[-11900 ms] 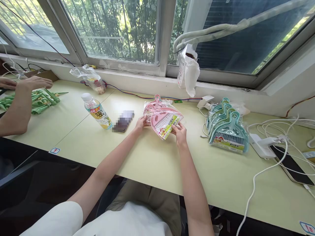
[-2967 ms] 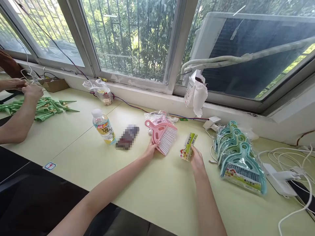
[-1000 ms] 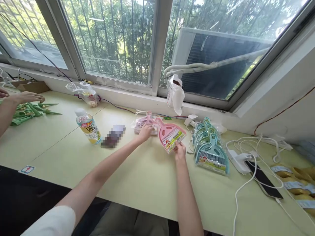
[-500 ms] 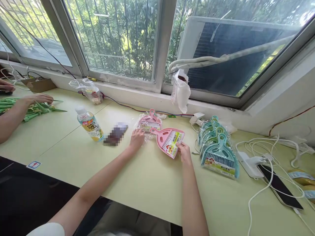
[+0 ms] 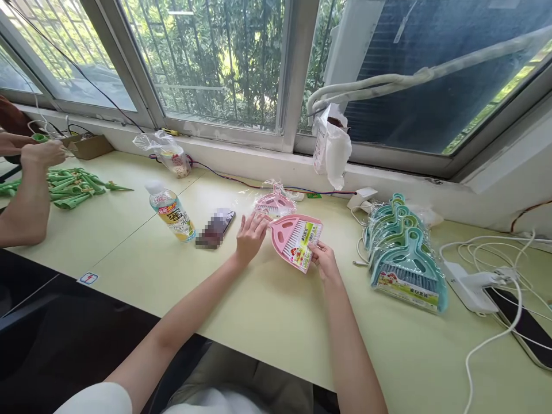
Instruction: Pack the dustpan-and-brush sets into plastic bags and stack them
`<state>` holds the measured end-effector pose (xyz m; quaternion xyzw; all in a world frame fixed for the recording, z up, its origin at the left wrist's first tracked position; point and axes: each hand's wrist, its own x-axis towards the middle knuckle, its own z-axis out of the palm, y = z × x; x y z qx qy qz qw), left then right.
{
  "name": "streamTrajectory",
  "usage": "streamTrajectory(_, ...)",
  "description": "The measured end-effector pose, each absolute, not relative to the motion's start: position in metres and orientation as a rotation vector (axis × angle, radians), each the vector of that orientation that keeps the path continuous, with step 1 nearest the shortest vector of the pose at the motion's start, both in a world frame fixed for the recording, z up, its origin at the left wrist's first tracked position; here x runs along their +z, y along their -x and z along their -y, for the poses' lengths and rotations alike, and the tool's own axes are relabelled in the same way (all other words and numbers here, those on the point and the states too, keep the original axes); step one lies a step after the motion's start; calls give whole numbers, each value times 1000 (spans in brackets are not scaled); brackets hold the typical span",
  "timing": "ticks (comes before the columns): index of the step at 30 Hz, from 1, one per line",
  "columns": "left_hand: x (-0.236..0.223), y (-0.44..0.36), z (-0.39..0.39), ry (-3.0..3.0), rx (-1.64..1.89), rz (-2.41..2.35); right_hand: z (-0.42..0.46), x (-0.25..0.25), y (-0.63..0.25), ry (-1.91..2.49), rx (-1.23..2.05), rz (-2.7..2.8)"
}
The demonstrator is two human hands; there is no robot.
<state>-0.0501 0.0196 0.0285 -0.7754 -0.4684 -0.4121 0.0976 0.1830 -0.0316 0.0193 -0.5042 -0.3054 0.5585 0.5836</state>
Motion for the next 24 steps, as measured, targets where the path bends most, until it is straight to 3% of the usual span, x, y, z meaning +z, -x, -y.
streamTrajectory(12, 49, 52, -4, 2473, -1396, 1456, 41, 23, -134, 1103, 1114, 822)
streamTrajectory(17, 43, 45, 2, 2451, -1393, 1486, 40, 17, -131, 1060, 1046, 627)
streamTrajectory(22, 42, 43, -11, 1922, -2027, 2073, 35, 9, -138, 1011, 1035, 507)
streamTrajectory(24, 41, 45, -21, 2148, -2310, 2170, 34, 9, -139, 1014, 1031, 505)
